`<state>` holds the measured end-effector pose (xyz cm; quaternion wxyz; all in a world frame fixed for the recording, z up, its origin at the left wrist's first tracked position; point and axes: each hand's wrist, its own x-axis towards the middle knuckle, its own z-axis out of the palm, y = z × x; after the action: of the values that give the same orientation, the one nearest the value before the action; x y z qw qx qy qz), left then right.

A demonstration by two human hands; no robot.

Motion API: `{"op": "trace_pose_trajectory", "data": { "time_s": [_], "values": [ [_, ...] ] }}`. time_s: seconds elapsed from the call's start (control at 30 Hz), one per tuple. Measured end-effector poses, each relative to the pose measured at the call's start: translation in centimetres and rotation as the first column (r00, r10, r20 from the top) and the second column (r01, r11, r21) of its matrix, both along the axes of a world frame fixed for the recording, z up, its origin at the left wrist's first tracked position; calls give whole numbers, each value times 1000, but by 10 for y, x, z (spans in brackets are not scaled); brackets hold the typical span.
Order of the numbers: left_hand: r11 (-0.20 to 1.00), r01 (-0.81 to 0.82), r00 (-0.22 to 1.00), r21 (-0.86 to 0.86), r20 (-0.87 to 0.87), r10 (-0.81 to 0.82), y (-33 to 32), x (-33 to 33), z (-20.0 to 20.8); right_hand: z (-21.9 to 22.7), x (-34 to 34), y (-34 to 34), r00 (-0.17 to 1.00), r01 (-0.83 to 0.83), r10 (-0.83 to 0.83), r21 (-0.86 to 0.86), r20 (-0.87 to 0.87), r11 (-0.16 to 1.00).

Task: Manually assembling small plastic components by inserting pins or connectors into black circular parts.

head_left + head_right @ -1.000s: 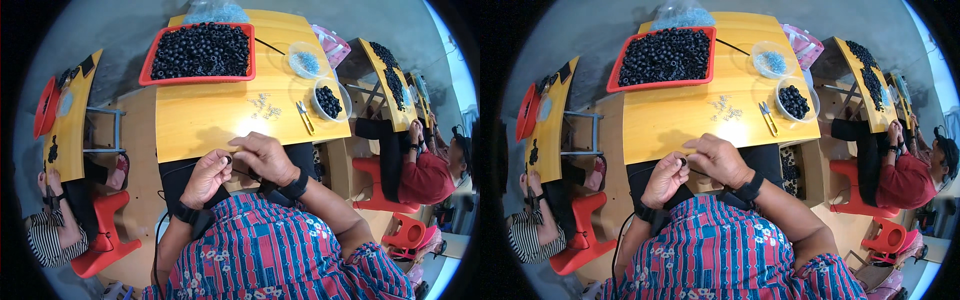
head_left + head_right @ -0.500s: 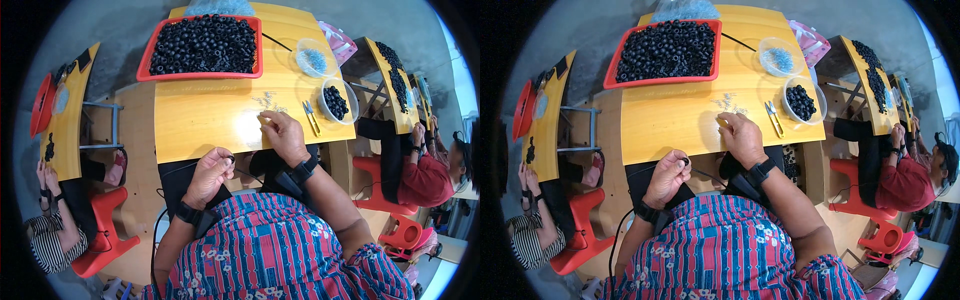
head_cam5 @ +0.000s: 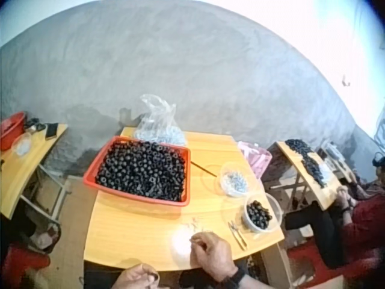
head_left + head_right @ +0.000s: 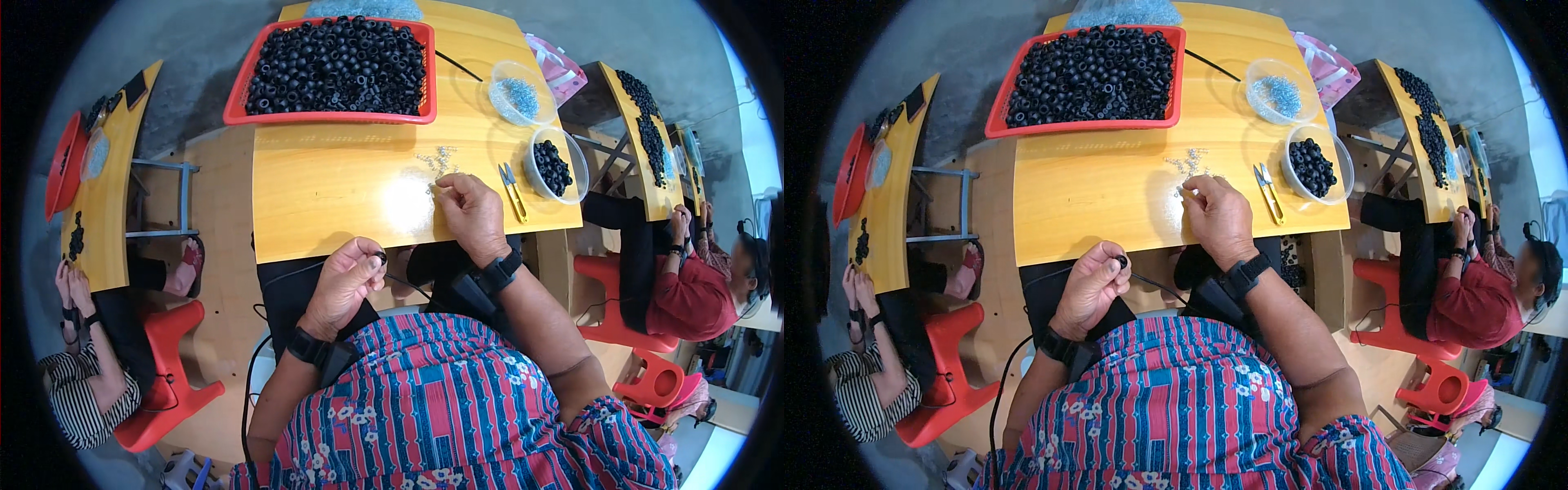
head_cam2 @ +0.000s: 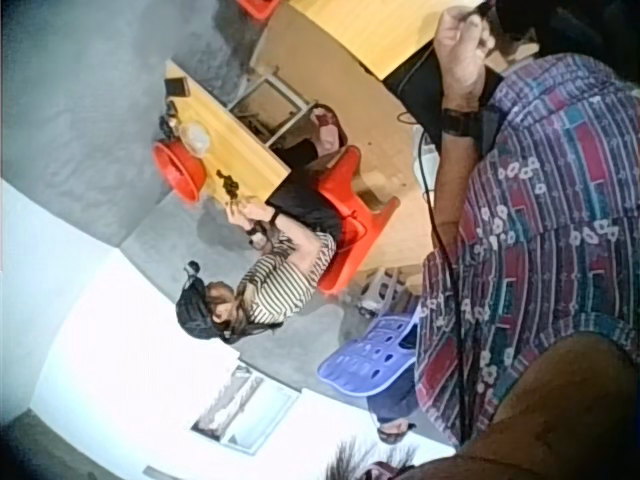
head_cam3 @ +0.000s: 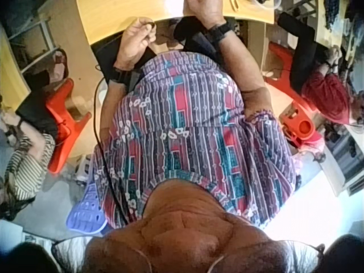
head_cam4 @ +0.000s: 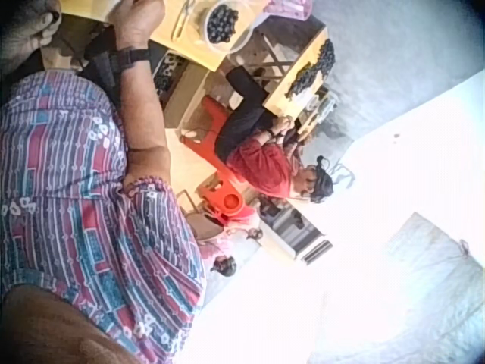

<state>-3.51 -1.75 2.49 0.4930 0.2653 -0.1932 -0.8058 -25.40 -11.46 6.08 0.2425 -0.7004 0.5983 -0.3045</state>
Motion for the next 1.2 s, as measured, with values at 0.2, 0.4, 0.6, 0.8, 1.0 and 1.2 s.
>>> {"op": "trace_pose_trajectory", "data": {
  "time_s": [0.2,0.4,0.6,0.8,1.0,1.2],
  "values": [
    [1000,-2,1000,-4,12,2,-1,-1,1,11,8,-2,985,-13,7,-37,-172,999],
    [1000,2,1000,0,-9,-2,-1,0,0,4,7,-5,967,12,-20,-33,-254,999],
    [1000,1,1000,7,-5,-1,-1,1,0,6,8,-4,961,12,-18,-22,-275,1000],
    [1000,0,1000,11,-8,0,-1,1,-1,9,10,-4,962,10,-23,-46,-274,999],
    [1000,7,1000,10,-12,-7,-2,1,-3,6,11,-7,960,10,-30,-73,-278,997],
    [1000,12,1000,8,-26,-12,-2,2,-3,4,12,-9,951,8,-29,-70,-307,998]
  ]
}}
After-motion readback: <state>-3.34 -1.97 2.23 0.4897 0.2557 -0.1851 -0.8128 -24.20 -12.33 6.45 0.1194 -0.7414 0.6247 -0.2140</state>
